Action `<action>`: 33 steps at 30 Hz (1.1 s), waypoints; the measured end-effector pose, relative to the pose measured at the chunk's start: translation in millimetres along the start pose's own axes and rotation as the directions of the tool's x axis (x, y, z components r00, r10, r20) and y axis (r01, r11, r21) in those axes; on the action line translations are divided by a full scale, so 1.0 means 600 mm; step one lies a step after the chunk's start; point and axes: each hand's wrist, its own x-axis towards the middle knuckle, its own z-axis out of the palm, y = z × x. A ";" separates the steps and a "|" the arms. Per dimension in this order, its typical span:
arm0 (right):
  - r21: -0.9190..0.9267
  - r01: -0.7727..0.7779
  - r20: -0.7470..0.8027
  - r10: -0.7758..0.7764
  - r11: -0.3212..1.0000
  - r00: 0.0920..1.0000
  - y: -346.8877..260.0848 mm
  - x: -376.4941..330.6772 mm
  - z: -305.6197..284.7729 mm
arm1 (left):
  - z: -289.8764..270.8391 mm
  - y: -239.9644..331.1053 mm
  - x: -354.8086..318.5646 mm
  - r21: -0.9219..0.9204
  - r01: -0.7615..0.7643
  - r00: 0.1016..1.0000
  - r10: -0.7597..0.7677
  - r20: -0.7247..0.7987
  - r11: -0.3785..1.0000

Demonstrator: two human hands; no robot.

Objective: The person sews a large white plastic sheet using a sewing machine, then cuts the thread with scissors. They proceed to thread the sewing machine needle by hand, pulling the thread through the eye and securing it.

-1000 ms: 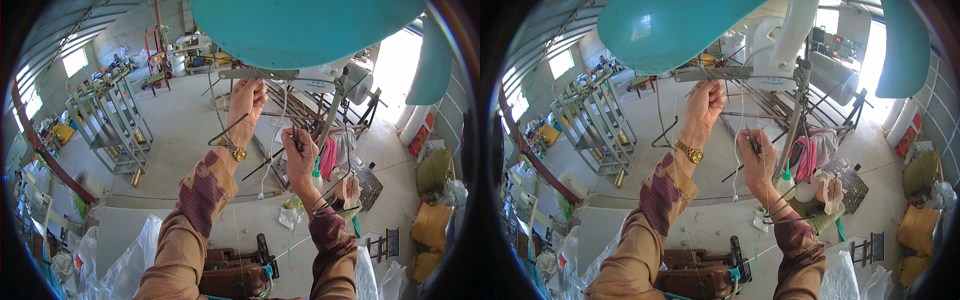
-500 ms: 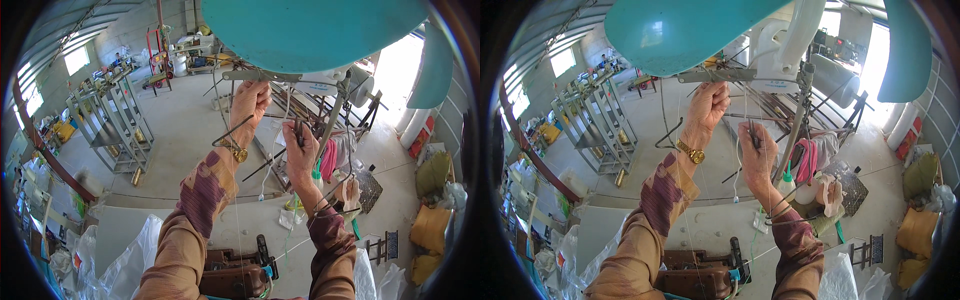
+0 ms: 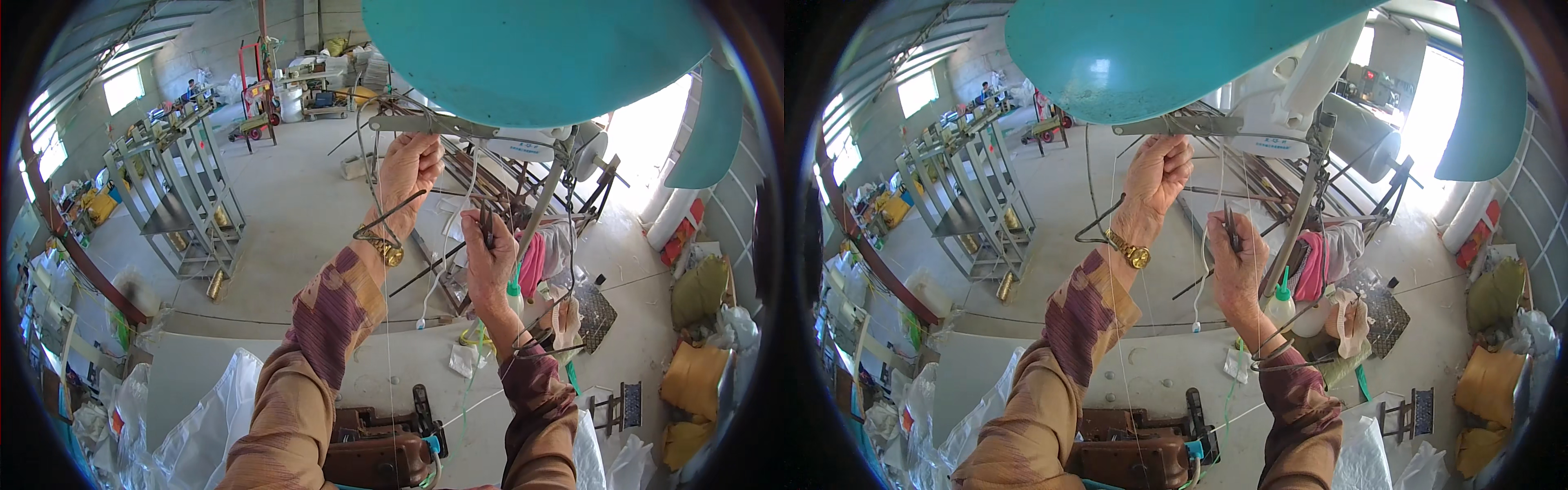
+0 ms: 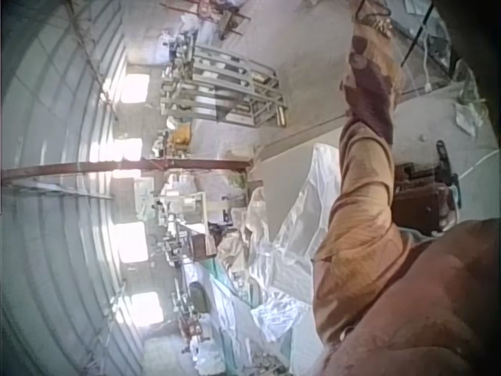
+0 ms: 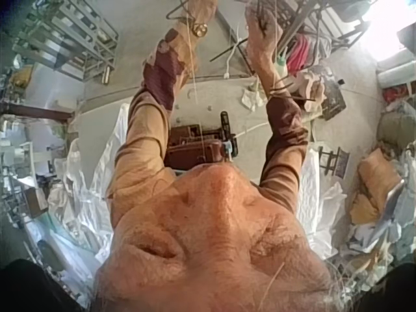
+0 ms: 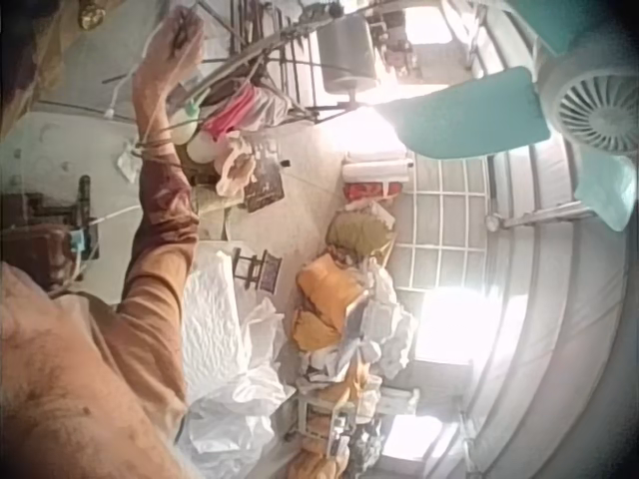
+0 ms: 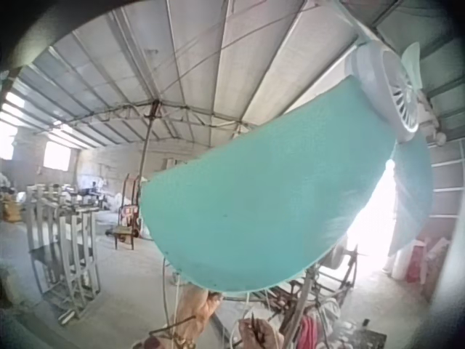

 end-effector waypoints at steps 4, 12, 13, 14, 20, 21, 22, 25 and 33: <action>0.010 -0.011 0.004 0.011 1.000 1.000 0.004 -0.001 -0.001 | -0.004 0.000 0.000 -0.039 0.008 1.000 -0.008 0.010 0.999; -0.043 0.020 0.017 -0.019 0.999 1.000 0.015 -0.003 -0.006 | 0.004 0.003 -0.003 -0.029 0.024 1.000 -0.024 -0.002 0.999; -0.047 0.019 0.024 -0.018 0.999 1.000 0.017 -0.003 -0.008 | 0.004 0.002 -0.002 -0.027 0.028 1.000 -0.028 0.004 0.999; -0.040 0.019 0.024 -0.018 0.999 1.000 0.017 -0.003 -0.009 | 0.005 0.002 -0.002 -0.029 0.027 1.000 -0.027 0.006 0.999; -0.023 0.005 -0.001 -0.005 1.000 1.000 0.001 -0.002 0.000 | 0.006 0.003 -0.002 -0.012 0.035 0.999 -0.034 0.010 0.999; -0.015 0.007 -0.003 -0.007 1.000 1.000 0.000 -0.001 0.002 | 0.007 0.003 -0.002 -0.012 0.040 0.999 -0.040 0.010 0.999; -0.009 0.010 -0.005 -0.010 1.000 1.000 -0.001 0.000 0.003 | 0.007 0.002 -0.002 -0.013 0.045 0.999 -0.045 0.010 0.999; 0.010 0.026 0.003 -0.026 1.000 1.000 0.004 0.002 0.001 | 0.004 0.003 -0.001 -0.021 0.047 0.995 -0.045 0.085 0.999; -0.026 0.005 0.003 -0.005 1.000 1.000 0.000 0.000 0.005 | -0.004 0.004 -0.002 -0.040 0.026 0.996 -0.023 0.082 0.999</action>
